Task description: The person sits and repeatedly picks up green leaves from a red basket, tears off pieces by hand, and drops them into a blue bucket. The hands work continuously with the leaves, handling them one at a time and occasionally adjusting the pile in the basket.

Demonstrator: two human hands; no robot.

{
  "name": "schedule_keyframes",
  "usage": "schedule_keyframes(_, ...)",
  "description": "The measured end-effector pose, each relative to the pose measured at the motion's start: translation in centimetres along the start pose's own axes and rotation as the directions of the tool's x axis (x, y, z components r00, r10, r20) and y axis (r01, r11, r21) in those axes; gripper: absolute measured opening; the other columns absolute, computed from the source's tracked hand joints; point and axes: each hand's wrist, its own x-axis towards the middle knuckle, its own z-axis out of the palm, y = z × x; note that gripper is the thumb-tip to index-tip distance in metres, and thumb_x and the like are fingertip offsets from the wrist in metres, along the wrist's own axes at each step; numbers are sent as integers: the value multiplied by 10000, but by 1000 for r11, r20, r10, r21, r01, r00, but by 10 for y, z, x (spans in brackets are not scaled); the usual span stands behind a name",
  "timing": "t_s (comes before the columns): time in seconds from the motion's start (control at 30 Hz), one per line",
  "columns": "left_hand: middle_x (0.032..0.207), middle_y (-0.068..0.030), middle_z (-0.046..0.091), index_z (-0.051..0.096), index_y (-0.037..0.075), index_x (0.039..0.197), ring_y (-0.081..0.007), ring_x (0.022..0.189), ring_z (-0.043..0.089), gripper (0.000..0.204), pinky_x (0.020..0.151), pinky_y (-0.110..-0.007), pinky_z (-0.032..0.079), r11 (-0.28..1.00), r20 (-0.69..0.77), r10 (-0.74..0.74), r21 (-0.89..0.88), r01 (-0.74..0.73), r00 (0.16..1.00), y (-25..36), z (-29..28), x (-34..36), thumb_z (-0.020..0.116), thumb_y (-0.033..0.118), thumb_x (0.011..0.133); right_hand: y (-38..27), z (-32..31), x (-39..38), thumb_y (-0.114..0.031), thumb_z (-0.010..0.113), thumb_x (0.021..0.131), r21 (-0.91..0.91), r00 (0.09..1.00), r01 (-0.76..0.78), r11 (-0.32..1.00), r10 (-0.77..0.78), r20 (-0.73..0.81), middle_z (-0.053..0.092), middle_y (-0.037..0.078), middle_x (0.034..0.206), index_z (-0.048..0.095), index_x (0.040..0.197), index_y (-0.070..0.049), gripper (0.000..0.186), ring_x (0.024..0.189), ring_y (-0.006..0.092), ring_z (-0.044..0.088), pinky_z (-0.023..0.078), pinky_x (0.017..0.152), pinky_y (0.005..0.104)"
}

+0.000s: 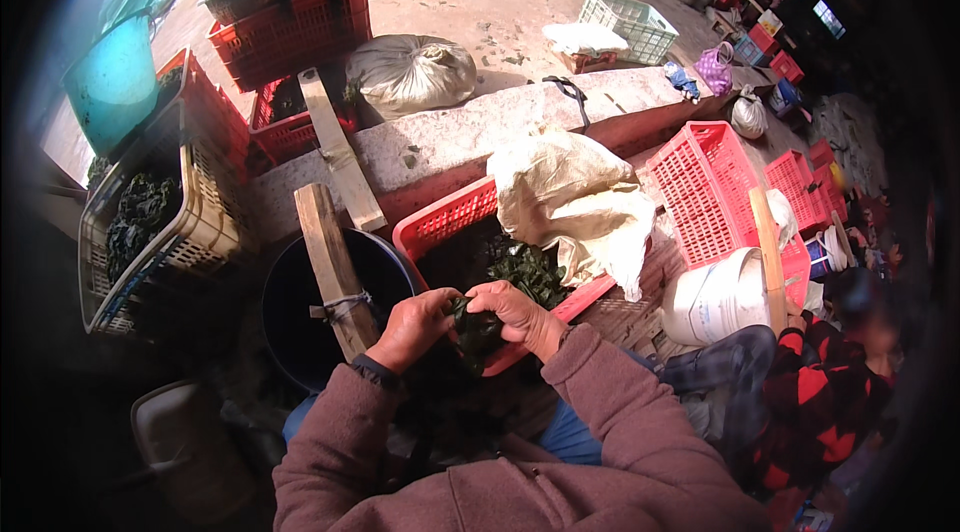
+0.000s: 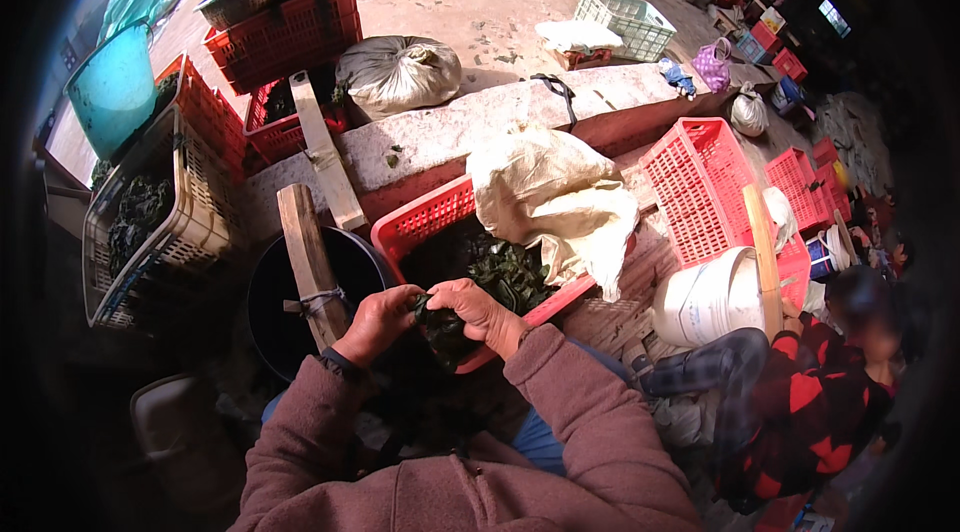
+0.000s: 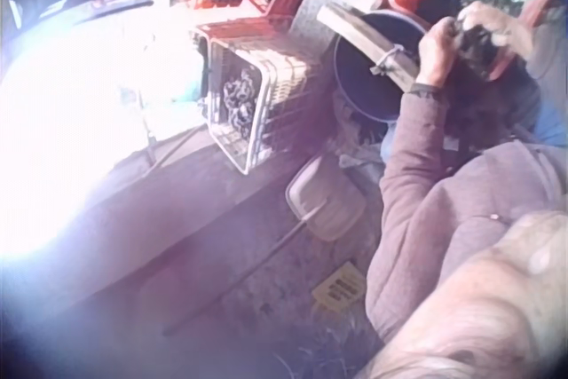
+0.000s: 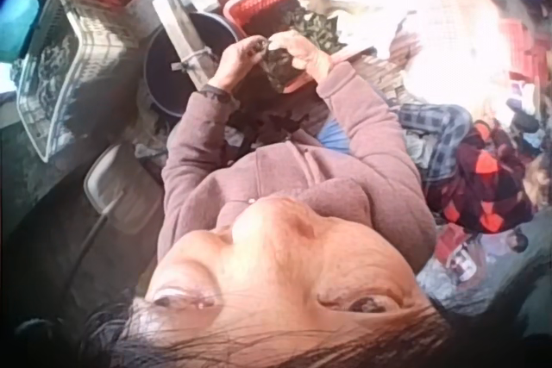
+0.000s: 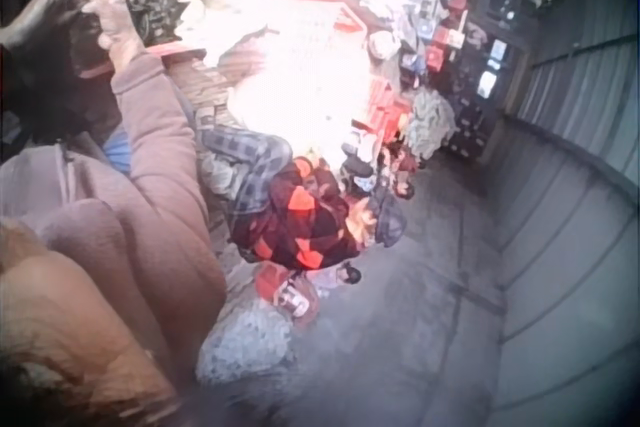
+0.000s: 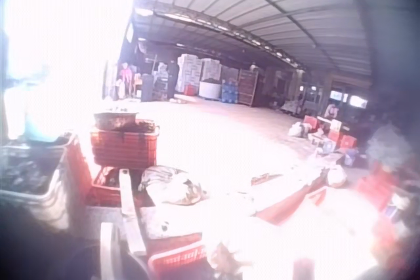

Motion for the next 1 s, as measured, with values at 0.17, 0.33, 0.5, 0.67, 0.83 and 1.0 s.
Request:
schedule_keyframes(0.17, 929, -79, 605, 629, 110, 1070, -261, 782, 643, 482, 645, -328, 536, 939, -173, 315, 202, -279, 933, 3, 2, 0, 725, -1, 611, 1, 5, 2, -92, 590, 812, 29, 999, -18, 999, 17, 27, 611, 13, 753, 647, 866, -39, 95, 677, 123, 597, 512, 667, 267)
schedule_keyframes(0.33, 940, -88, 603, 672, 68, 983, -236, 834, 629, 397, 706, -297, 520, 946, -229, 321, 38, -321, 919, -3, 3, 0, 678, -79, 614, -8, 17, -4, -76, 581, 822, -88, 998, 4, 996, 1, 61, 614, -5, 819, 632, 939, -37, 133, 720, 86, 581, 496, 681, 249)
schedule_keyframes(0.5, 952, -41, 591, 675, 55, 962, -149, 841, 574, 192, 782, -231, 451, 869, -165, 69, -474, -140, 984, -5, 5, -2, 627, 230, 900, -15, 25, -12, -67, 598, 815, -542, 973, 230, 808, -177, 149, 623, 2, 871, 630, 1000, -19, 194, 824, 46, 557, 455, 737, 197)
schedule_keyframes(0.67, 834, 20, 517, 624, 18, 921, -67, 691, 495, 414, 635, -208, 417, 497, 78, -443, -807, 317, 893, 2, 2, -3, 522, 418, 951, -10, 18, -6, -109, 614, 833, -475, 993, 82, 876, -110, -31, 619, 3, 777, 652, 945, -1, 160, 700, 50, 547, 456, 651, 205)
schedule_keyframes(0.83, 877, 9, 580, 588, 13, 1167, -81, 754, 540, 327, 663, -242, 479, 564, 113, -290, -782, 266, 950, 3, 10, -2, 555, 260, 956, 0, 14, 0, -172, 597, 891, -159, 989, 131, 979, -140, -49, 616, -21, 859, 647, 1013, 1, 217, 767, 53, 538, 455, 710, 225)
schedule_keyframes(1.0, 1022, -9, 641, 594, 13, 1193, -100, 899, 573, 260, 806, -244, 478, 748, -66, -224, -651, 128, 972, -8, 17, 0, 537, 112, 960, -1, 18, -2, -201, 567, 931, -27, 995, 80, 996, -78, 55, 606, -10, 1001, 616, 1114, 20, 292, 882, 56, 524, 436, 799, 226)
